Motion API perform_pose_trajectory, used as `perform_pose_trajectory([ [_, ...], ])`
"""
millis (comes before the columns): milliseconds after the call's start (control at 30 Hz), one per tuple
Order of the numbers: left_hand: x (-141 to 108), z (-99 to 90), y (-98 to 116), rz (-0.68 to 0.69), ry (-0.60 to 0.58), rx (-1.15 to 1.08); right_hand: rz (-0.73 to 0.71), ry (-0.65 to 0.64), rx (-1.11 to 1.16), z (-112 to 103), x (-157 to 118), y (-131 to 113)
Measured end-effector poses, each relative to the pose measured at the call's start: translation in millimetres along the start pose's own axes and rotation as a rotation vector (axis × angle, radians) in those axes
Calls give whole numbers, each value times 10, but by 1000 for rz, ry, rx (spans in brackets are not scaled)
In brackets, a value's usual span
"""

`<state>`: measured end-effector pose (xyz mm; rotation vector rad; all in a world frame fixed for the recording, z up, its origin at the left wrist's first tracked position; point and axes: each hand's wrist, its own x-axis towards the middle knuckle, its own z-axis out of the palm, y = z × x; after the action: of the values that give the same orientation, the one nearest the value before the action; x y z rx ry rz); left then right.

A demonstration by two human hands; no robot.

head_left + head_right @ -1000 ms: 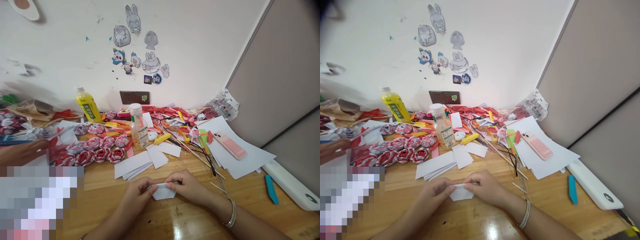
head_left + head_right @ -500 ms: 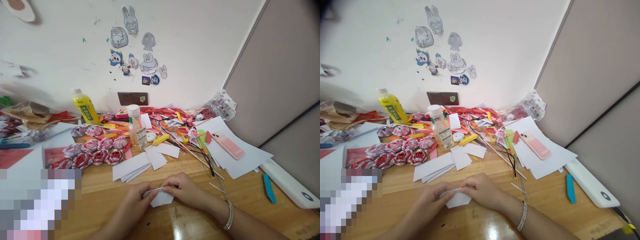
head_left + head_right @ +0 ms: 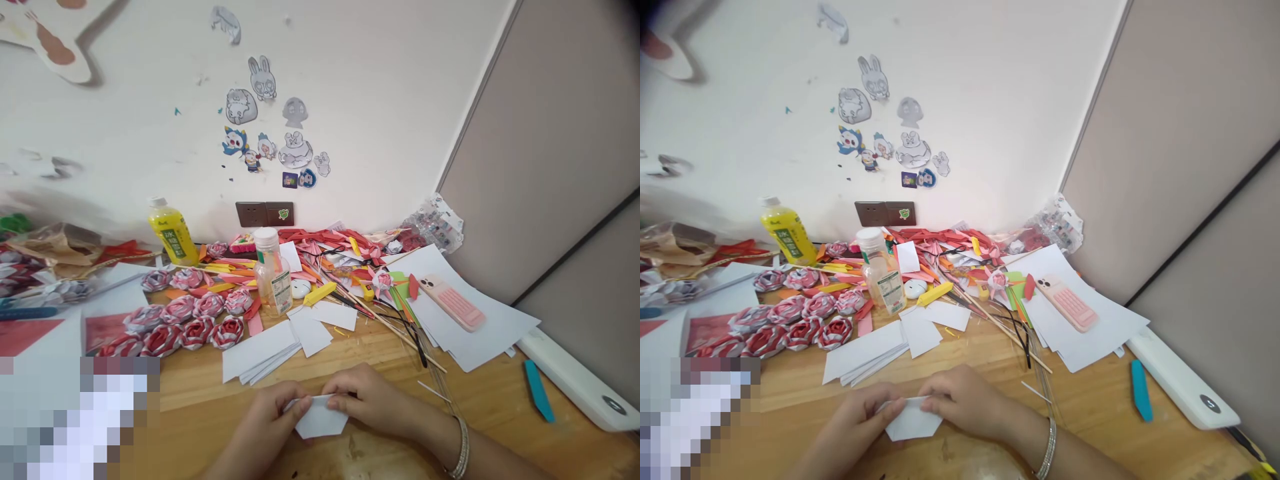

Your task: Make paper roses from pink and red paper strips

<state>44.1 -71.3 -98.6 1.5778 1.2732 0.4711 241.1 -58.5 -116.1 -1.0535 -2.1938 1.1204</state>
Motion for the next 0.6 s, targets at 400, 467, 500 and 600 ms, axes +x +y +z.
perform_pose_trajectory([
  [400,15,-6,-42,19,-24,-13,28,-13,53,9,-5,3],
  [467,32,-31,-30,-28,-24,-64,32,-45,83,-10,-10,-3],
  [500,39,-38,-29,-45,-14,-80,42,-47,98,-13,-12,-1],
  [600,49,-38,-48,-47,30,-100,75,-23,136,-3,-10,21],
])
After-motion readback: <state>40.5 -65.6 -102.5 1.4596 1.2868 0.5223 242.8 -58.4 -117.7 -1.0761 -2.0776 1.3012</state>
